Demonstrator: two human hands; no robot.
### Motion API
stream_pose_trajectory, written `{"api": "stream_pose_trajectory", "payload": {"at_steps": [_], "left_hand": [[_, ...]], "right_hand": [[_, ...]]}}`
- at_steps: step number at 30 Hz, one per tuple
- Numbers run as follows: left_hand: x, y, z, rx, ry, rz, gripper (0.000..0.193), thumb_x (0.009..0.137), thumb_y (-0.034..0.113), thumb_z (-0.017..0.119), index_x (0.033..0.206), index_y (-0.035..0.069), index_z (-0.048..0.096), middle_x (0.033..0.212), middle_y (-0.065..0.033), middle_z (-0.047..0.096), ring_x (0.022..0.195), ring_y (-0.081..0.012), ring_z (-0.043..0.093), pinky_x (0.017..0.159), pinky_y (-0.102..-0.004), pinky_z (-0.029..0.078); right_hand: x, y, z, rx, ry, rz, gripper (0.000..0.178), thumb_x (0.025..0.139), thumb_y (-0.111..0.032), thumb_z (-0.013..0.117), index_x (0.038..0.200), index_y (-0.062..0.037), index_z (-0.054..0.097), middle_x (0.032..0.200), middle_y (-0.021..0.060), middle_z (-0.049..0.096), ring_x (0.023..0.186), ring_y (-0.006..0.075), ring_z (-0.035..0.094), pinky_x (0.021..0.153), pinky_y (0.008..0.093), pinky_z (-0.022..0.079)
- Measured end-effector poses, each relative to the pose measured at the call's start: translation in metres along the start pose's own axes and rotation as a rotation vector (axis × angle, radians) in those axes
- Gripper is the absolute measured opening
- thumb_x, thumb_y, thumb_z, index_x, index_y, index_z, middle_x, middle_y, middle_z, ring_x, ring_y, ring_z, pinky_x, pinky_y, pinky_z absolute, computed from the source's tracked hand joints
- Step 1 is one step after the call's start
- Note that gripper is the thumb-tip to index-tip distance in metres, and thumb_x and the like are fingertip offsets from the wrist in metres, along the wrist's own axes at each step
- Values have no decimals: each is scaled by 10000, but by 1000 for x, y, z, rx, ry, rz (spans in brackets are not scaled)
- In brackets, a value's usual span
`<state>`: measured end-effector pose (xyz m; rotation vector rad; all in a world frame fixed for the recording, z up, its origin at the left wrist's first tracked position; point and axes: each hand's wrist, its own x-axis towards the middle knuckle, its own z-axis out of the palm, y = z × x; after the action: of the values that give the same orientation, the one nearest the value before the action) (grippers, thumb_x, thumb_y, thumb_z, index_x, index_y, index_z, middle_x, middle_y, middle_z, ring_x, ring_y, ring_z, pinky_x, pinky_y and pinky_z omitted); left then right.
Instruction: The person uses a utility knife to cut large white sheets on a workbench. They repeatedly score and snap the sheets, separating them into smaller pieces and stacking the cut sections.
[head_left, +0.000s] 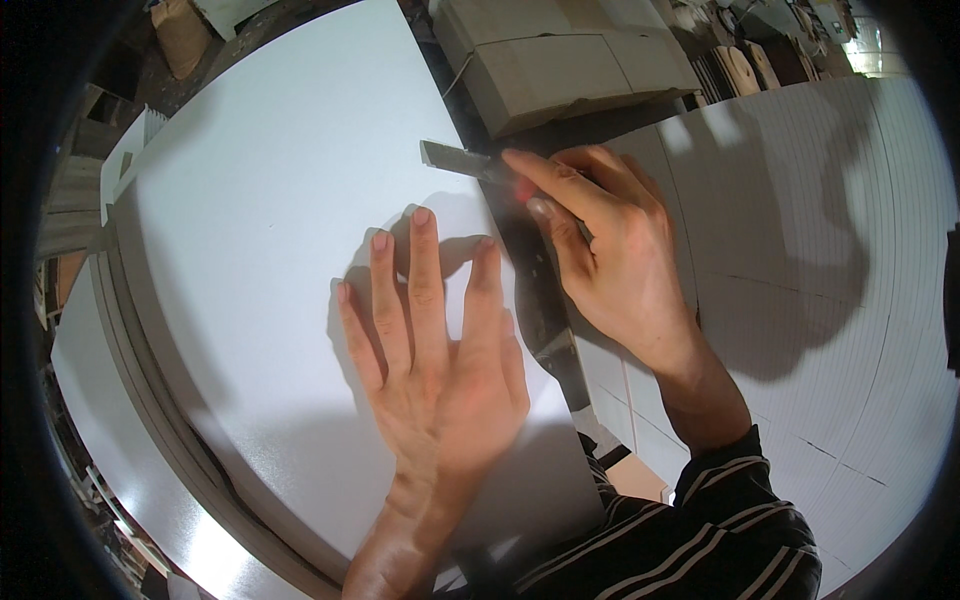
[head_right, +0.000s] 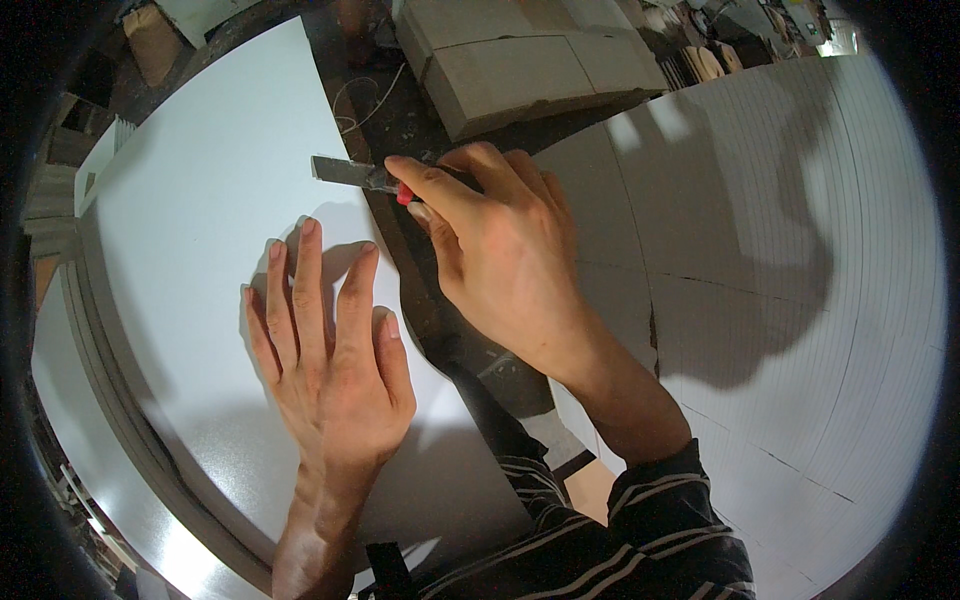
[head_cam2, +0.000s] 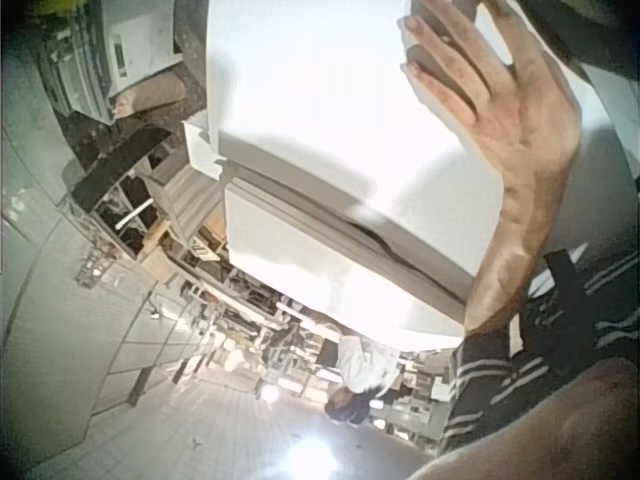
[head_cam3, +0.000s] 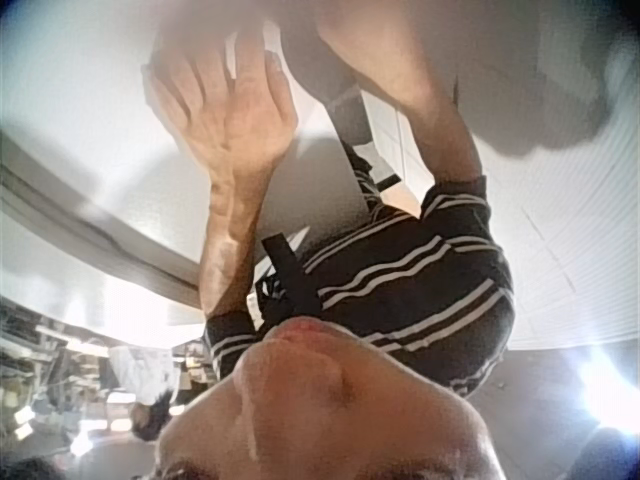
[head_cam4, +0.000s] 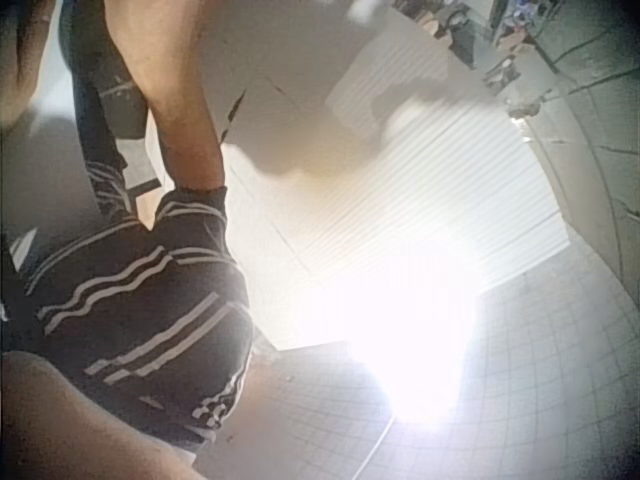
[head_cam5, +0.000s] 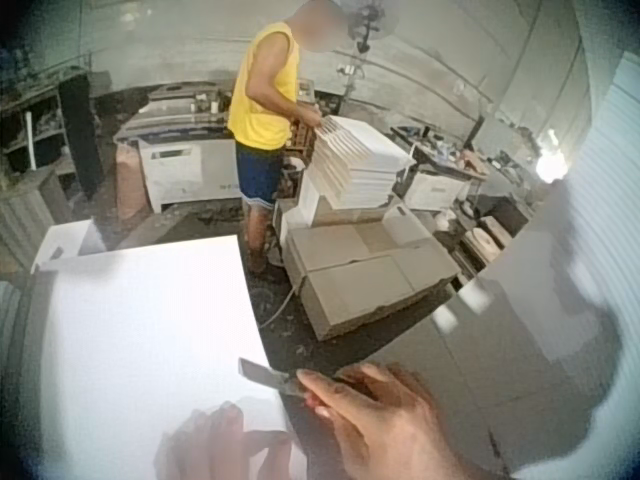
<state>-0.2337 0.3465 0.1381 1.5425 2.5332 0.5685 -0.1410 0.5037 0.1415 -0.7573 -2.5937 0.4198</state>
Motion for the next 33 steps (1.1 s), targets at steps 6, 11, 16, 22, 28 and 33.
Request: {"api": "stream_pose_trajectory", "payload": {"at_steps": [6, 11, 16, 22, 28, 33], "left_hand": [[-1, 1, 1, 1, 6, 0, 447, 879, 193, 672, 1324, 158, 688, 1638, -166, 376, 1534, -384, 285, 1240, -594, 184], [-1, -1, 2, 4, 11, 0, 432, 887, 199, 662, 1316, 158, 695, 1632, -167, 386, 1529, -385, 296, 1238, -592, 189], [-1, -3, 3, 10, 12, 22, 496, 922, 216, 596, 1410, 127, 617, 1645, -171, 355, 1532, -386, 281, 1238, -603, 166], [-1, -3, 2, 8, 5, 19, 501, 924, 213, 588, 1416, 130, 618, 1645, -170, 357, 1532, -387, 282, 1235, -606, 170], [-2, -3, 0, -7, 2, 19, 500, 923, 212, 595, 1415, 130, 619, 1644, -167, 360, 1535, -387, 277, 1233, -615, 171], [-2, -3, 0, -20, 10, 19, 500, 921, 224, 611, 1412, 133, 621, 1638, -167, 370, 1531, -392, 283, 1231, -620, 174]], "right_hand": [[1, 3, 4, -4, 26, -10, 390, 851, -37, 747, 1230, -128, 753, 1003, 63, 700, 906, 257, 645, 828, 403, 515], [4, 5, 8, 14, 23, -6, 381, 854, -40, 746, 1225, -127, 754, 1004, 64, 701, 908, 258, 645, 836, 405, 514], [9, 4, 9, 36, 31, -2, 362, 868, -42, 733, 1219, -131, 753, 993, 66, 697, 905, 275, 644, 838, 412, 513], [16, 4, 12, 50, 54, -6, 346, 878, -53, 731, 1213, -135, 754, 985, 77, 695, 899, 294, 647, 833, 417, 514], [30, 15, 21, 83, 99, -1, 326, 884, -71, 740, 1205, -124, 755, 965, 114, 695, 888, 314, 664, 812, 433, 517], [49, 46, 33, 92, 166, 125, 308, 954, -145, 705, 1261, -136, 728, 962, 147, 692, 881, 331, 678, 802, 430, 526]]}}
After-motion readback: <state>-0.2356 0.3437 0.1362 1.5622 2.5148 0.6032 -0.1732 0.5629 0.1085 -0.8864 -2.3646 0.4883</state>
